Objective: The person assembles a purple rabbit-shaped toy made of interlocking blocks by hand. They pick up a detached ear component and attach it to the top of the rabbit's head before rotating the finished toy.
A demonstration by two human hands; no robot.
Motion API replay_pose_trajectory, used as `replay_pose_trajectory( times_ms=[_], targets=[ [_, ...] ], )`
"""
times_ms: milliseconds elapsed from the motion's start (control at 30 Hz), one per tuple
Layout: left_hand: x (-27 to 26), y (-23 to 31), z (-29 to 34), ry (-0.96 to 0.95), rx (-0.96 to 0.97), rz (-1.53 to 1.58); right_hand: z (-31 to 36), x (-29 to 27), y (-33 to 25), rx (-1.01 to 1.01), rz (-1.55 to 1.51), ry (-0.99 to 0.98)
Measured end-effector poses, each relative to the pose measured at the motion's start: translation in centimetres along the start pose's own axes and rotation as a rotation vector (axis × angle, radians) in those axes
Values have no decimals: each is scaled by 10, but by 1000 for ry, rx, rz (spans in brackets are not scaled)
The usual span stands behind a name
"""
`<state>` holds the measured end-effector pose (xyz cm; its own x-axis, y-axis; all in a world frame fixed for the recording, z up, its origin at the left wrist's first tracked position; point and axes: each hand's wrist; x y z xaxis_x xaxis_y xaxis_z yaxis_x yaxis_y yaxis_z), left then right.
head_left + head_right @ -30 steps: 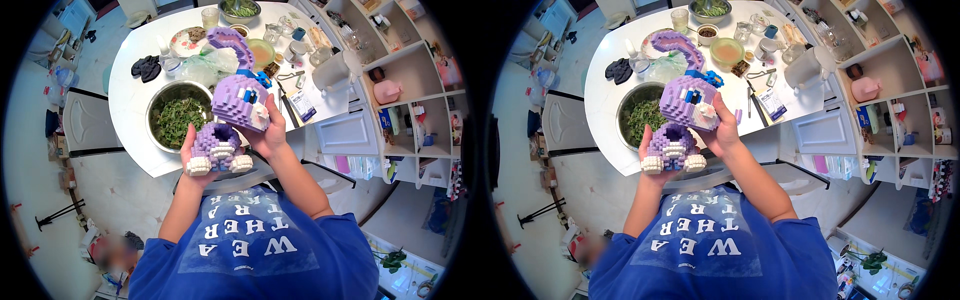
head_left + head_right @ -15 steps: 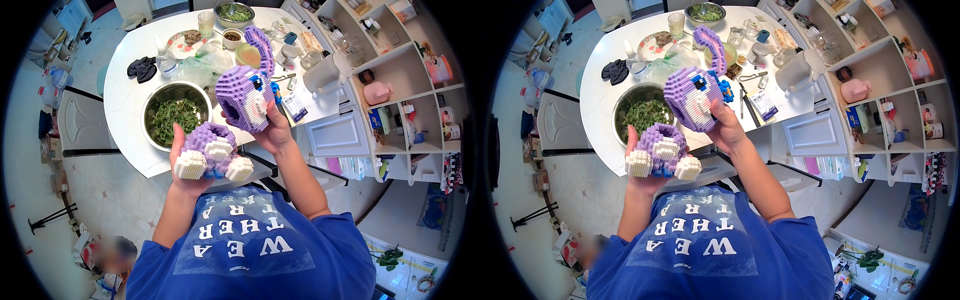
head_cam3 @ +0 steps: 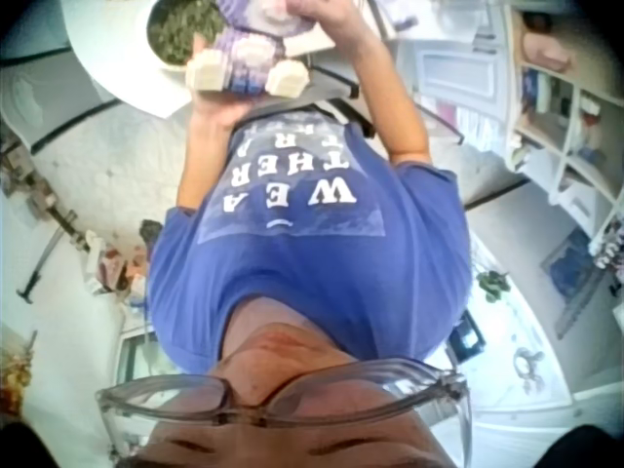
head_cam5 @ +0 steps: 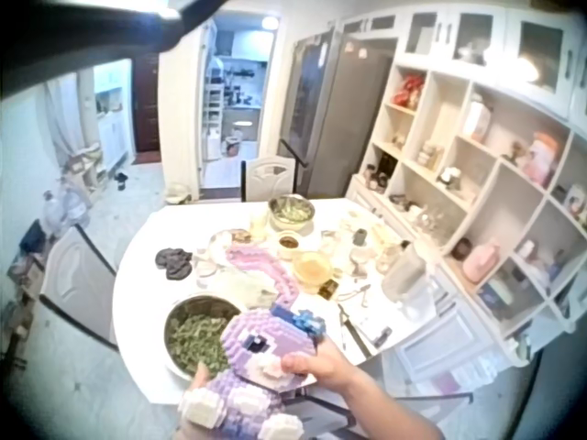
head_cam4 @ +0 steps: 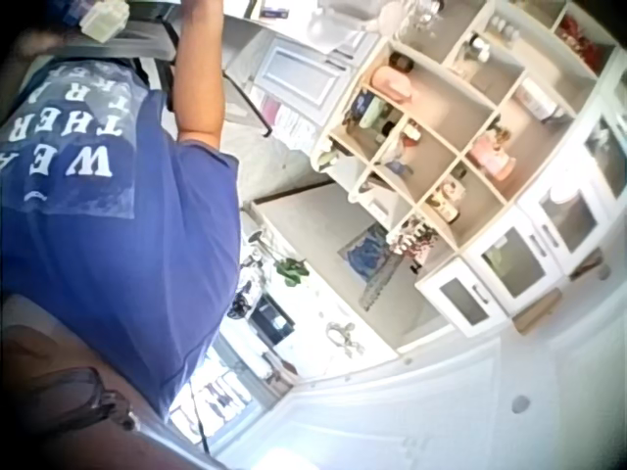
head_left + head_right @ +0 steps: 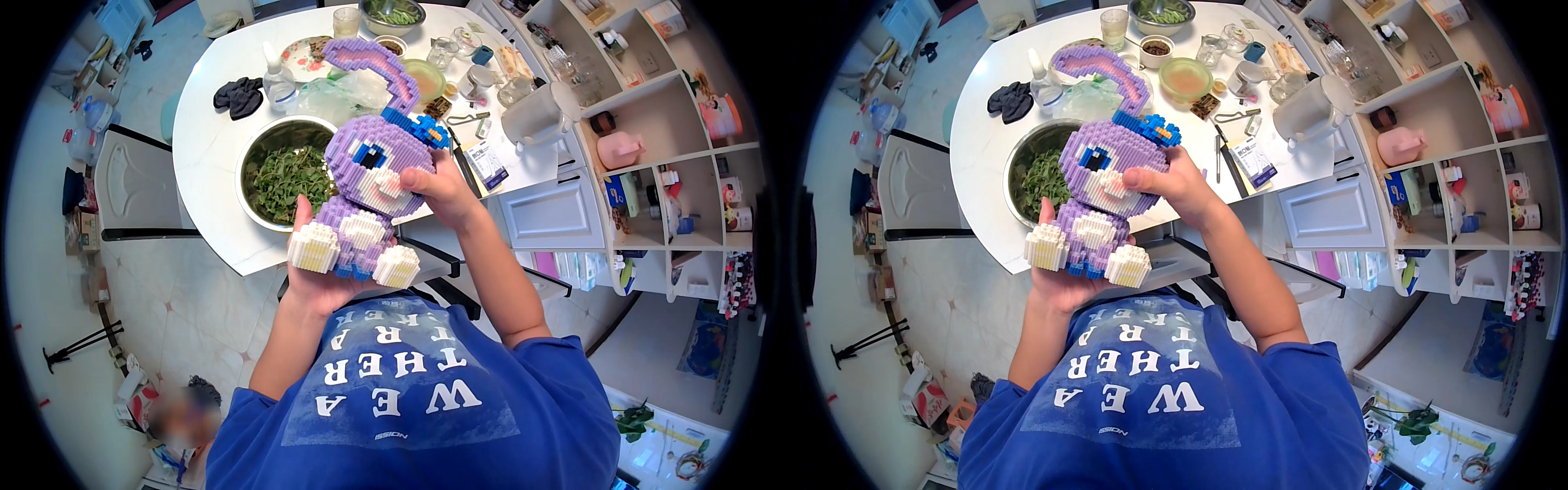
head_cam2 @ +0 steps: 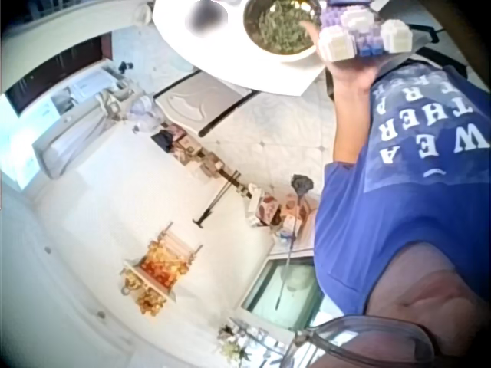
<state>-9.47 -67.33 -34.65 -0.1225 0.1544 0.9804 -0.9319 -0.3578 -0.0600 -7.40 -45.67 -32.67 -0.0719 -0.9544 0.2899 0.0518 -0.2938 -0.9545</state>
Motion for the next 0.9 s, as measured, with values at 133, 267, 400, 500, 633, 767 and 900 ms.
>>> replay_pose_trajectory(
  times_ms=[133, 267, 400, 500, 633, 767, 900],
  targets=[
    [-4, -1, 2, -15, 6, 35, -2, 6, -7, 48, 40, -34],
    [-7, -1, 6, -36, -21, 57, -5, 13, -12, 68, 100, -36],
    [-10, 1, 8, -19, 0, 78, -8, 17, -11, 104, 117, -39],
    [-12, 2, 10, -1, 10, 97, -10, 17, -7, 127, 128, -33],
    [-20, 3, 11, 23, -14, 107, -13, 17, -3, 121, 134, 1],
    [-25, 2, 9, 46, -16, 85, -12, 16, -6, 185, 159, 21],
    [-30, 1, 7, 23, 5, 124, -15, 12, -9, 213, 204, -27]
  ],
)
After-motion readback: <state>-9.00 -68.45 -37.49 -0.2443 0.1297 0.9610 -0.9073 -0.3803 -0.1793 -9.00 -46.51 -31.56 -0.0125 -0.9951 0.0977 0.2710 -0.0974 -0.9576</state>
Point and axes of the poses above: each hand's wrist, its own z-axis away from the middle knuckle, its own x-axis out of the palm, y = z × x
